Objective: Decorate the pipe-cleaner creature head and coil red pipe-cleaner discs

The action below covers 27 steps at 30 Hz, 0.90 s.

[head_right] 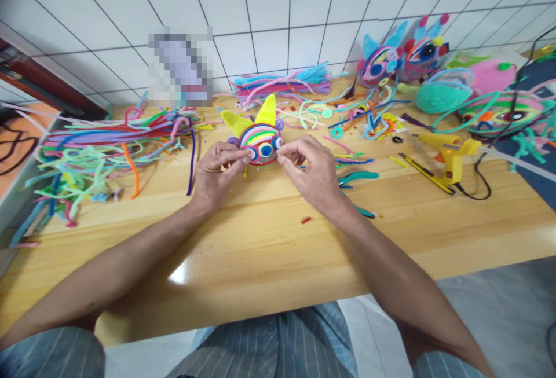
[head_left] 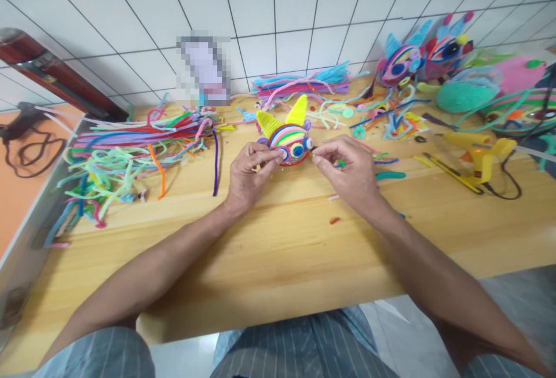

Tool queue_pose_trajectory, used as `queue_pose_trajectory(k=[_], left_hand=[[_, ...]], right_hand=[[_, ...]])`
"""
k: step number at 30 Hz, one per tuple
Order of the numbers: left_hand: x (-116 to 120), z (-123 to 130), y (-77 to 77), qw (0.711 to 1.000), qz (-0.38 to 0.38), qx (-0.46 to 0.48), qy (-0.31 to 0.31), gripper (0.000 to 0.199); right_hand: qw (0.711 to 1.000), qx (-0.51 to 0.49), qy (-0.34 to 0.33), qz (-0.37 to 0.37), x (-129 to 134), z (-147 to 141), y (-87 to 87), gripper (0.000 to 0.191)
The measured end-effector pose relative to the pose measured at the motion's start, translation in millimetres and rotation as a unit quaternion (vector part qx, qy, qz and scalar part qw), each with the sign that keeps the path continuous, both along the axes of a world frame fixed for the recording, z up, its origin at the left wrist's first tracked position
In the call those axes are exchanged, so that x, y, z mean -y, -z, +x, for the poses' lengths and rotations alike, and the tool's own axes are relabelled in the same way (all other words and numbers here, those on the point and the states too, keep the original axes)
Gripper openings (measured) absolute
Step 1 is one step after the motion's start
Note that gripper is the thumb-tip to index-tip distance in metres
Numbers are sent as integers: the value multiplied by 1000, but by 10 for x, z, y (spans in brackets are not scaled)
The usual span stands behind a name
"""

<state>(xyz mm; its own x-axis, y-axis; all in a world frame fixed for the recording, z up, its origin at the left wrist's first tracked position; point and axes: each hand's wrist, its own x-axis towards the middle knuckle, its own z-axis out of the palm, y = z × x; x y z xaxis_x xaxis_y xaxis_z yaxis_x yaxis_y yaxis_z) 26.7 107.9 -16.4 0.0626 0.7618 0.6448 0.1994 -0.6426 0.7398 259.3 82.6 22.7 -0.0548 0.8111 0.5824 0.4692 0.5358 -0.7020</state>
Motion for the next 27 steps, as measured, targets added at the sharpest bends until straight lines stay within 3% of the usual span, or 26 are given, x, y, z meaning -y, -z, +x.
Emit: queue_pose_trajectory(k=[16,27], left_hand=[[1,29,-50,1000,5,-14,-17,8],[3,-48,-79,999,-48,-20,4,9]], right_hand=[[987,-119,-14,-108,-159,-18,101,7],[974,-159,-28,-157,-290,-10,143,9]])
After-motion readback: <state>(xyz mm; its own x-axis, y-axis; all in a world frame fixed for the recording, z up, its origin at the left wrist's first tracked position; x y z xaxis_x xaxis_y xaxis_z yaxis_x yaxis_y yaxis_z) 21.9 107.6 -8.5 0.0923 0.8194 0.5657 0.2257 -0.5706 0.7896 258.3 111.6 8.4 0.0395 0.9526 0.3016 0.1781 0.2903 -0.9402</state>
